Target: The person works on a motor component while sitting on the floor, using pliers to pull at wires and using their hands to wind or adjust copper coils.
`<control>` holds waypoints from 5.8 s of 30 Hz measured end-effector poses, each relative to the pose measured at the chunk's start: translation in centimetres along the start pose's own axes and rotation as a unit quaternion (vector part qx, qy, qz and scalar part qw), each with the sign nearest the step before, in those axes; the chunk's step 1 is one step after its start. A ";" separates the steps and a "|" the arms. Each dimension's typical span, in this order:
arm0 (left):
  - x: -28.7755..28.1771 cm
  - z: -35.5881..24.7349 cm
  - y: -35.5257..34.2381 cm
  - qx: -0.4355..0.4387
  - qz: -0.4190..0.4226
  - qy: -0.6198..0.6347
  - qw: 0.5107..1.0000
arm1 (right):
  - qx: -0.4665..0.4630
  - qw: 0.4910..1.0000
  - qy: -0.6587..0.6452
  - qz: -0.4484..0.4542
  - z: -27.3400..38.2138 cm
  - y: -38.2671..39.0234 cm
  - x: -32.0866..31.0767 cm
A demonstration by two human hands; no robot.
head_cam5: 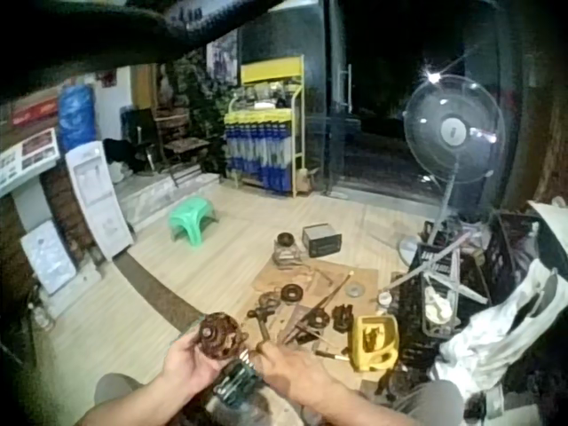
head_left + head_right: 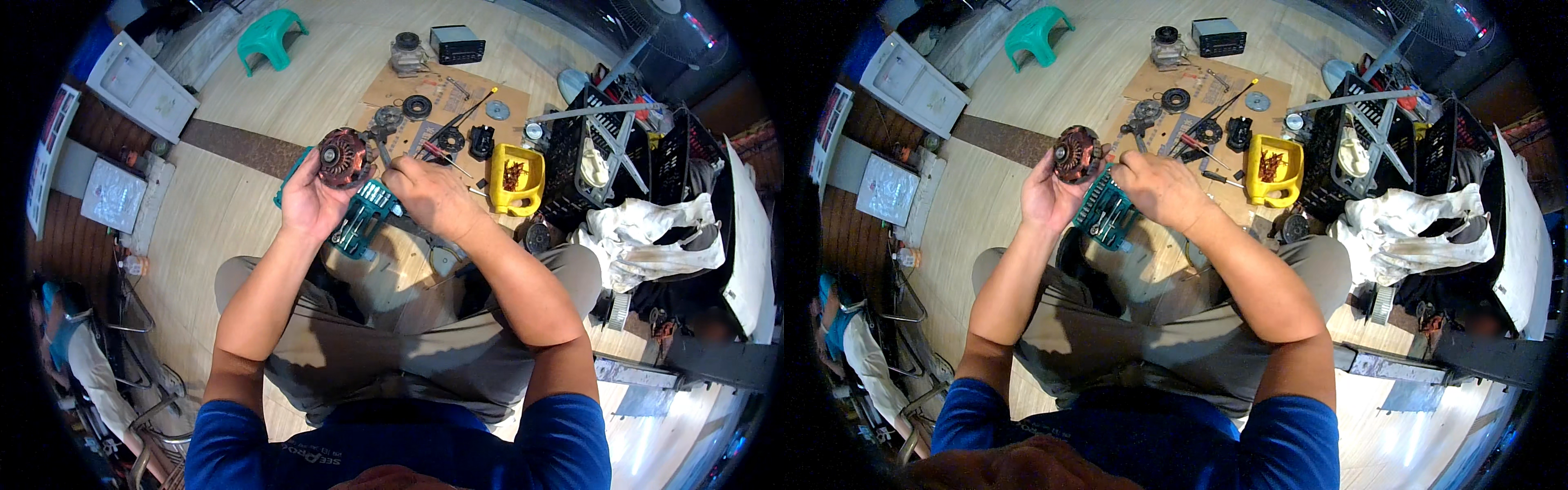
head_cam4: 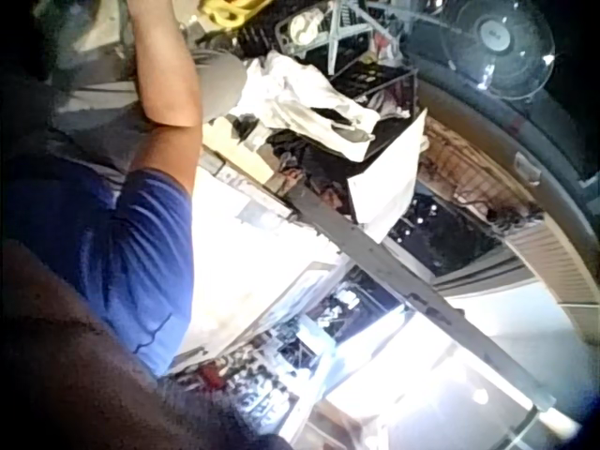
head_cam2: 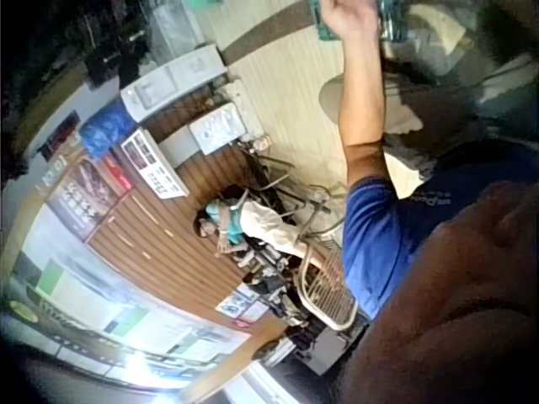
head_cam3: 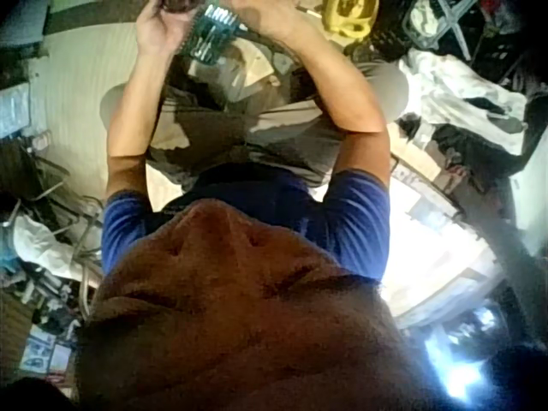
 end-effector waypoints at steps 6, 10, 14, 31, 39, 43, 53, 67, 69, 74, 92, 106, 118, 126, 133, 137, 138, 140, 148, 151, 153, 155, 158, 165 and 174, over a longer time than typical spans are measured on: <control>0.9 0.2 0.3 -0.006 0.025 -0.022 0.999 | 0.197 0.939 -0.271 -0.085 -2.2 0.4 0.0; 0.9 0.2 0.0 0.022 0.039 -0.073 0.996 | 0.292 0.817 -0.497 0.002 -3.4 1.3 4.5; 2.1 0.0 0.2 0.032 0.043 -0.096 0.994 | 0.344 0.713 -0.608 0.058 -2.9 1.5 5.2; 2.6 1.0 0.7 -0.062 0.112 -0.189 0.974 | 0.213 0.932 -0.293 0.009 -4.1 0.5 0.0; 2.5 1.1 0.8 -0.069 0.082 -0.246 0.963 | 0.141 0.965 -0.216 0.050 -4.2 0.1 -2.1; 1.4 0.7 0.5 -0.069 0.063 -0.266 0.960 | 0.137 0.962 -0.227 0.065 -4.1 0.1 -2.4; 1.4 0.2 0.1 -0.042 0.028 -0.244 0.968 | 0.186 0.947 -0.251 0.076 -5.0 0.9 -2.3; -2.1 -2.8 -0.8 0.089 -0.124 -0.183 0.971 | 0.175 0.938 -0.221 0.202 -2.0 1.9 0.5; -1.9 -2.9 -0.6 0.085 -0.115 -0.160 0.977 | 0.192 0.938 -0.220 0.186 -2.7 2.2 1.9; -0.6 -2.5 -0.4 0.071 -0.056 -0.134 0.987 | 0.236 0.926 -0.229 0.185 -4.5 2.7 3.6; 0.4 -3.6 -0.6 0.138 -0.024 -0.185 0.973 | 0.245 0.918 -0.184 0.253 -7.1 3.4 0.8; 2.5 -0.2 0.0 0.070 0.081 -0.207 0.972 | 0.346 0.788 -0.500 0.097 -7.6 2.0 2.1; 2.4 0.1 0.3 0.052 0.082 -0.183 0.978 | 0.397 0.685 -0.567 0.227 -4.1 3.0 6.3; 2.7 1.7 0.7 -0.034 0.099 -0.250 0.963 | 0.364 0.820 -0.440 0.033 -9.2 1.6 0.9; 0.0 0.5 -0.1 0.023 -0.028 -0.286 0.958 | 0.253 0.908 -0.318 0.105 -6.0 1.6 -3.5; -0.2 -0.8 -0.4 0.039 -0.041 -0.257 0.965 | 0.196 0.899 -0.347 0.183 -3.7 2.6 -2.4; -0.3 -1.0 -0.4 0.042 -0.042 -0.258 0.964 | 0.188 0.891 -0.344 0.228 -3.2 3.1 -1.7; -0.2 -1.3 -0.4 0.048 -0.044 -0.214 0.975 | 0.192 0.895 -0.309 0.257 -3.0 3.6 -1.2; 0.5 -1.1 -0.9 0.036 0.008 -0.146 0.989 | 0.245 0.920 -0.125 0.278 -8.9 6.2 2.0; 0.3 -1.4 -0.3 0.009 0.034 -0.131 0.991 | 0.305 0.920 -0.096 0.226 -11.2 5.6 1.1; 1.0 -0.8 -0.2 -0.018 0.054 -0.129 0.990 | 0.386 0.901 -0.088 0.176 -12.7 5.9 -0.2; 1.8 -0.3 0.3 -0.042 0.059 -0.113 0.991 | 0.371 0.918 -0.065 0.123 -13.0 5.5 -1.8; 2.1 -0.2 -0.1 -0.044 0.071 -0.157 0.984 | 0.368 0.929 -0.019 0.006 -13.6 4.9 -5.4; 0.2 -1.3 -0.6 0.033 -0.007 -0.317 0.948 | 0.262 0.948 -0.001 -0.181 -10.0 4.3 -12.9; -2.9 -7.3 -2.1 0.156 -0.151 -0.091 0.972 | 0.209 0.972 -0.107 0.020 -6.8 4.6 -10.2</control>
Point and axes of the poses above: each hand's wrist, its own y-axis away from the middle knuckle, its own x-axis out of the palm, z = x × y, the point moved 9 cm from there along -y, towards the middle knuckle, and after that the axes turned 7 degrees about x, right-handed, at the moved point
